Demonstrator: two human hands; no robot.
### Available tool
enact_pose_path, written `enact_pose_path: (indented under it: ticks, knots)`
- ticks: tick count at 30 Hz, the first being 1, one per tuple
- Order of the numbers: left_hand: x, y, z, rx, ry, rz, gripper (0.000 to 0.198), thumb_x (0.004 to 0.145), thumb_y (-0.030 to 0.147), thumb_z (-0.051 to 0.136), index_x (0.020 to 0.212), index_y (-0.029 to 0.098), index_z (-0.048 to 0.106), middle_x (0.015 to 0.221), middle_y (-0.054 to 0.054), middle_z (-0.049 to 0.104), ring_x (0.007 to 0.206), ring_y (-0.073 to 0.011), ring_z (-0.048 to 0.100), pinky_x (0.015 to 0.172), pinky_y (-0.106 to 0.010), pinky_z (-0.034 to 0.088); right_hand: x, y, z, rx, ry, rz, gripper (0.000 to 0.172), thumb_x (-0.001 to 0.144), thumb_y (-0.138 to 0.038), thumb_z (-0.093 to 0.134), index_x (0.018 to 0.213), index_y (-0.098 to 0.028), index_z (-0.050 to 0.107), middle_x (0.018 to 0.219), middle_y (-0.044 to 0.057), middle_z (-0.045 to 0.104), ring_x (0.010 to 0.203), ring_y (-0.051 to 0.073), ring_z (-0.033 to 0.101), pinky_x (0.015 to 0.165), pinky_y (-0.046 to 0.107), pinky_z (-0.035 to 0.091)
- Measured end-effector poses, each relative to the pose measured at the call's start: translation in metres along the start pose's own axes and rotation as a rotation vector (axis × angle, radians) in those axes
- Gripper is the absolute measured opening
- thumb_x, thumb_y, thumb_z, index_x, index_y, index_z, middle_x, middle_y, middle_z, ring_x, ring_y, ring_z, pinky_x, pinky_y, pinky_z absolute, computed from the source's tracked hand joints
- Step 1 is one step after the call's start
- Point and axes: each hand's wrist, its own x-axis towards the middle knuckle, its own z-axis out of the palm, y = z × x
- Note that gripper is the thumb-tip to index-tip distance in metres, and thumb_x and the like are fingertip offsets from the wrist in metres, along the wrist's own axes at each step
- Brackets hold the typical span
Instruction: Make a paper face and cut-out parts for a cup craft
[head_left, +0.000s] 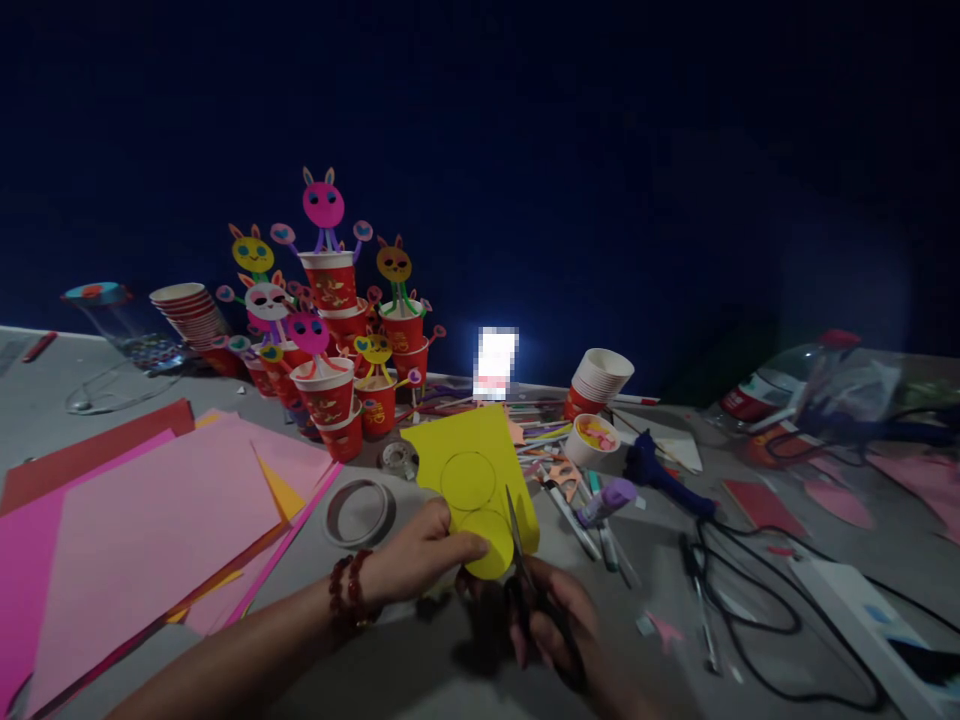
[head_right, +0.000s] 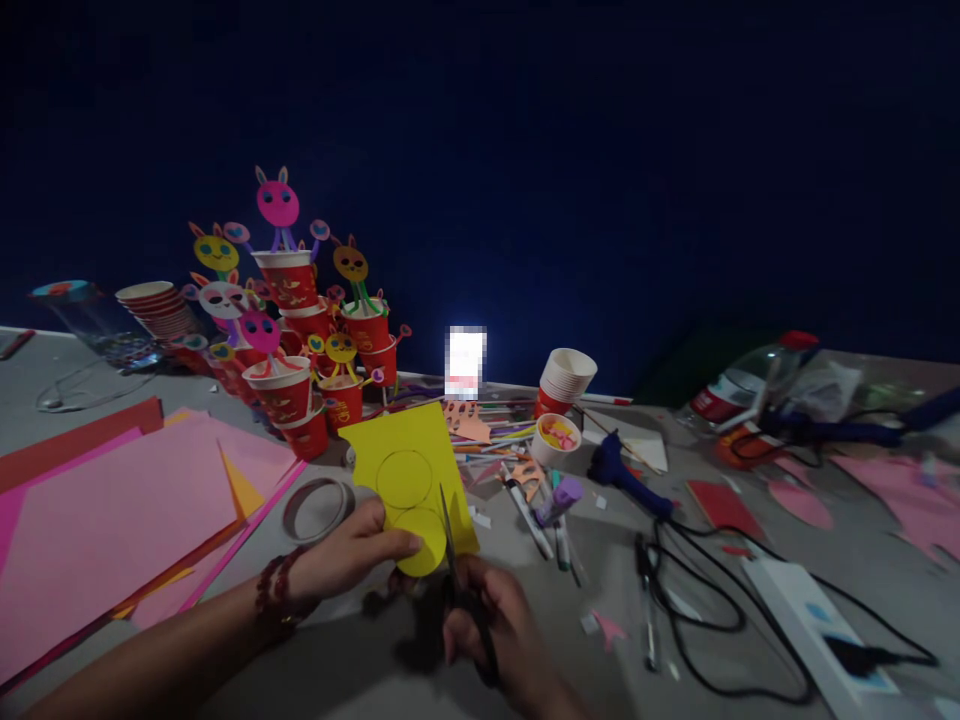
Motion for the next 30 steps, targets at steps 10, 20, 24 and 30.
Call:
enact_pose_path:
  ticks: [10,20,24,30]
  knots:
    - [0.002,-0.001,-0.001,-0.231,-0.069,-0.034,0.029,0.074,0.043,0.066,0.073,0.014,0.066,0.065,0.0,0.061,0.052,-0.0094,0.051,0.051,-0.019,0.042,0.0,0.016,-0.004,-0.033,0.019,-0.04,0.06,0.067,-0.081,0.06,0.072,-0.022,0.047,0.053,-0.004,0.049,0.044,0.01,0.043,0.043,0.022,0.034]
    - [0.001,-0.003,-0.006,-0.274,-0.103,0.016,0.03,0.077,0.042,0.066,0.076,0.012,0.068,0.064,0.0,0.062,0.049,-0.0088,0.051,0.048,-0.019,0.041,0.001,0.014,-0.004,-0.006,0.021,-0.024,0.061,0.065,-0.08,0.063,0.07,-0.022,0.044,0.048,-0.006,0.048,0.04,0.008,0.037,0.042,0.021,0.029]
    - [0.001,-0.004,-0.006,-0.261,-0.104,0.014,0.029,0.076,0.04,0.066,0.077,0.011,0.069,0.067,-0.002,0.063,0.049,-0.0085,0.052,0.048,-0.019,0.042,0.0,0.012,-0.005,-0.038,0.024,-0.026,0.059,0.066,-0.079,0.062,0.068,-0.023,0.044,0.048,-0.005,0.047,0.041,0.009,0.039,0.043,0.022,0.032]
    - [0.001,-0.004,-0.007,-0.259,-0.112,0.009,0.026,0.076,0.037,0.064,0.077,0.012,0.068,0.066,-0.001,0.063,0.048,-0.0086,0.053,0.048,-0.018,0.043,-0.001,0.018,-0.006,-0.063,0.025,-0.06,0.059,0.068,-0.08,0.059,0.068,-0.022,0.045,0.048,-0.006,0.047,0.039,0.009,0.039,0.042,0.022,0.03]
